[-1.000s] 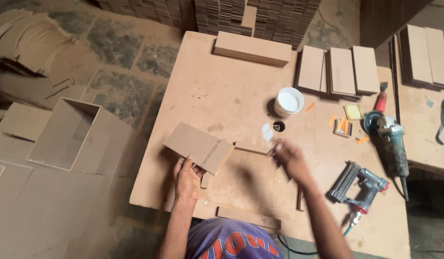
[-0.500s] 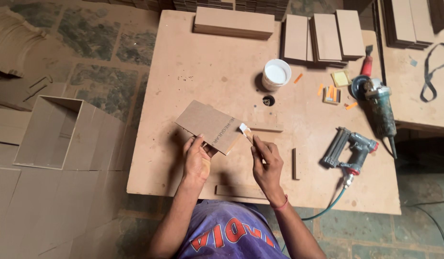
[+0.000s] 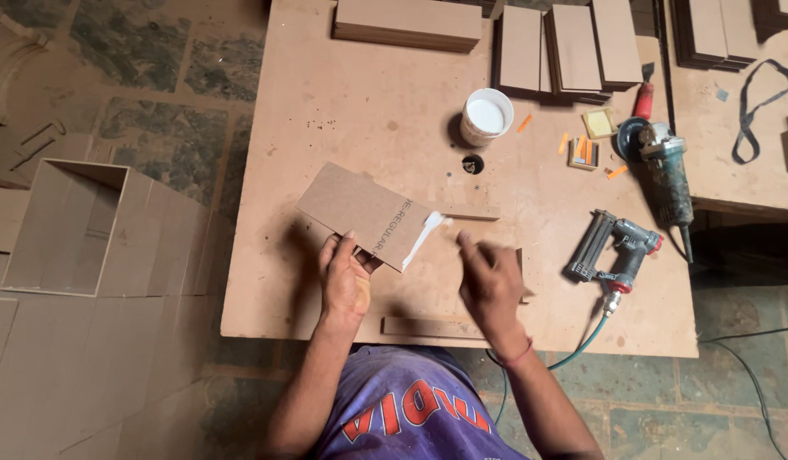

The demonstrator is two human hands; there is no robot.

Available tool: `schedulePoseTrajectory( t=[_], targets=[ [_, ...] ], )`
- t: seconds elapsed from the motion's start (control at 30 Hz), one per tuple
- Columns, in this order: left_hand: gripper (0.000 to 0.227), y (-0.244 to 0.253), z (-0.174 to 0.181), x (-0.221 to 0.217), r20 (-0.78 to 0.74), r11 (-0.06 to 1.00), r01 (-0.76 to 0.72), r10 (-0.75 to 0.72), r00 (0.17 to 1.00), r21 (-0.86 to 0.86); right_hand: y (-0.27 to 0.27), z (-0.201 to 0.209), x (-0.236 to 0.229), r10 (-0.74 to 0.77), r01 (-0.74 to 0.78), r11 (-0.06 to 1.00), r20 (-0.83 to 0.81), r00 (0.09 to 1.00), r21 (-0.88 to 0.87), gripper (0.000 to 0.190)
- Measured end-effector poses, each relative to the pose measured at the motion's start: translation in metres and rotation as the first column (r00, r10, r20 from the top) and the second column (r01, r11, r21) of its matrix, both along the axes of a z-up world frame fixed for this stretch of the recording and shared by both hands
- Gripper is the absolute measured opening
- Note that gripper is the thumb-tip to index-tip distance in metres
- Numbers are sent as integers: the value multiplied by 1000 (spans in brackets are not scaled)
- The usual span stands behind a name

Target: The person assembles a rectangular wooden box by applying glue to the edges of flat panels and joining them together. They use a pneumatic nail gun to fasten the corners and sides, then place the completed box on the floor.

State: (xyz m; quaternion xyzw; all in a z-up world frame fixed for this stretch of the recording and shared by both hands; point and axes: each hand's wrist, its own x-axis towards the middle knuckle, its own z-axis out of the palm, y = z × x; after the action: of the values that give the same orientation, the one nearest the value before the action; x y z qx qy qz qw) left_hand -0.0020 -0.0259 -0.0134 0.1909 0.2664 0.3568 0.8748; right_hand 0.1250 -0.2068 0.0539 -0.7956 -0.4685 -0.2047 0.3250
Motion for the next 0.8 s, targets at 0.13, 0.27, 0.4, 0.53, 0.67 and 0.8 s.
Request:
schedulePoseTrajectory(
  t=[0.13, 0.27, 0.4, 0.53, 0.67, 0.8],
  targets=[
    [13, -1, 5, -1, -26, 999, -24, 23, 999, -32, 4, -1, 13, 5, 29, 994, -322, 947, 103, 39],
    [12, -1, 4, 1, -12, 999, -39, 38, 999, -36, 5, -2, 21, 62, -58, 998, -140, 988, 36, 39],
    [11, -2, 0, 8, -8, 998, -45, 44, 999, -34, 5, 3, 29, -15, 40, 997, -339, 941, 67, 36],
    [10, -2, -1, 18, 23, 997, -76, 77, 997, -30, -3, 10, 1, 160, -175, 985, -370, 915, -7, 39],
    [11, 0, 1, 26, 22, 994, -105, 106, 994, -30, -10, 15, -17, 280, -286, 958, -176, 944, -13, 42],
    [14, -6, -5, 22, -12, 990, -139, 139, 990, -25, -17, 3, -5, 313, -330, 943, -241, 919, -32, 50]
  ],
)
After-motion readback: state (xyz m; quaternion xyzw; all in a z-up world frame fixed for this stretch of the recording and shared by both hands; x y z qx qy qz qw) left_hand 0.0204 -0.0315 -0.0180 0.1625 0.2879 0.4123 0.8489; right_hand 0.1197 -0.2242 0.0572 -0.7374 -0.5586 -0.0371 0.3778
